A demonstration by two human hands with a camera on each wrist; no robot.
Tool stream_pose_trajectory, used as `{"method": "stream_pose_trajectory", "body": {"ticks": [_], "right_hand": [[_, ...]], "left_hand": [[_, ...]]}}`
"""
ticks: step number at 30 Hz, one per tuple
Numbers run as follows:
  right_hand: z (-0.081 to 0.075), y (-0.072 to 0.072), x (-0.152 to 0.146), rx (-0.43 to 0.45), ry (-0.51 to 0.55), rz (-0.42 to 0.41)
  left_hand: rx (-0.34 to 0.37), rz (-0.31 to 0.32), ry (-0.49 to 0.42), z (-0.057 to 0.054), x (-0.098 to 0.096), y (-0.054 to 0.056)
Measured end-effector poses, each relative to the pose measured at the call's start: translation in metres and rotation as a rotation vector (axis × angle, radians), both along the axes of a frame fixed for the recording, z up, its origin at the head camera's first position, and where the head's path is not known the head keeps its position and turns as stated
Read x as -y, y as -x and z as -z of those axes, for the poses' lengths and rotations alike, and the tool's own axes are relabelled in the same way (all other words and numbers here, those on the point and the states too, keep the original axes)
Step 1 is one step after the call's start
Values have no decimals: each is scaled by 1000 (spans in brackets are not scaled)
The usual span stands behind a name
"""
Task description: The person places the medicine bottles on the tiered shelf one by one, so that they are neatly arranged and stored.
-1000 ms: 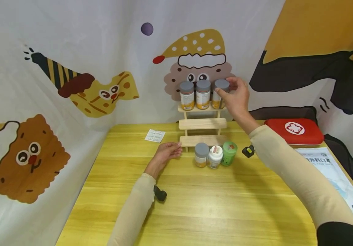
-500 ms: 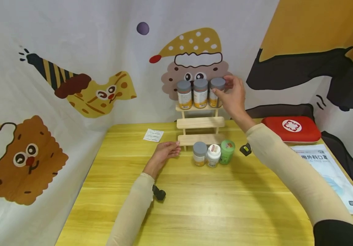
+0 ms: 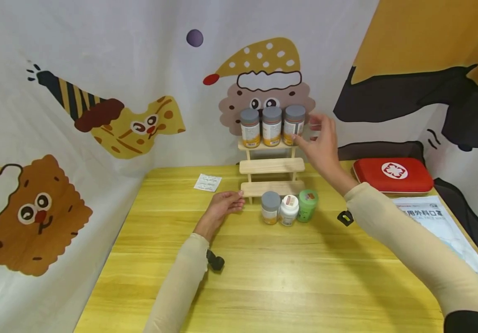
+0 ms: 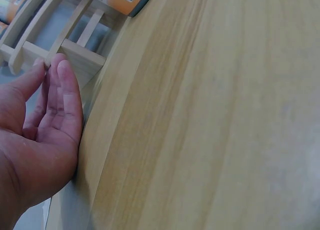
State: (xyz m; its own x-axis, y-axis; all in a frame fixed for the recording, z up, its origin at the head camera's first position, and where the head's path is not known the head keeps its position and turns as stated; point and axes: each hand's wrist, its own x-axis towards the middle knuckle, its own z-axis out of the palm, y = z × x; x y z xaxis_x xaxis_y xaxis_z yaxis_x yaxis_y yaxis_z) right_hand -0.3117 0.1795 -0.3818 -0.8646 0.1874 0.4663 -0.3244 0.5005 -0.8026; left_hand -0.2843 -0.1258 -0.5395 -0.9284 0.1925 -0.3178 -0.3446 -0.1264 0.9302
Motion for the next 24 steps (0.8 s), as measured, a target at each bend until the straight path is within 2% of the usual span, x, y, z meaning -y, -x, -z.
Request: {"method": "stream_pose_trajectory", "body": {"ticks": [5, 11, 16, 19, 24], "right_hand": [[6, -17, -3, -12, -57, -1], [10, -38, -4, -14, -78, -53], [15, -53, -7, -25, -73, -79], [16, -63, -11, 0, -50, -104], [22, -73, -20, 66, -40, -225]], "left_hand": [[5, 5, 4, -1, 0, 0], [-2, 1, 9, 0, 1, 0], [2, 4, 11, 1, 1, -1], [4, 9, 10, 1, 0, 0], [4, 15, 11, -1, 0, 0]]}}
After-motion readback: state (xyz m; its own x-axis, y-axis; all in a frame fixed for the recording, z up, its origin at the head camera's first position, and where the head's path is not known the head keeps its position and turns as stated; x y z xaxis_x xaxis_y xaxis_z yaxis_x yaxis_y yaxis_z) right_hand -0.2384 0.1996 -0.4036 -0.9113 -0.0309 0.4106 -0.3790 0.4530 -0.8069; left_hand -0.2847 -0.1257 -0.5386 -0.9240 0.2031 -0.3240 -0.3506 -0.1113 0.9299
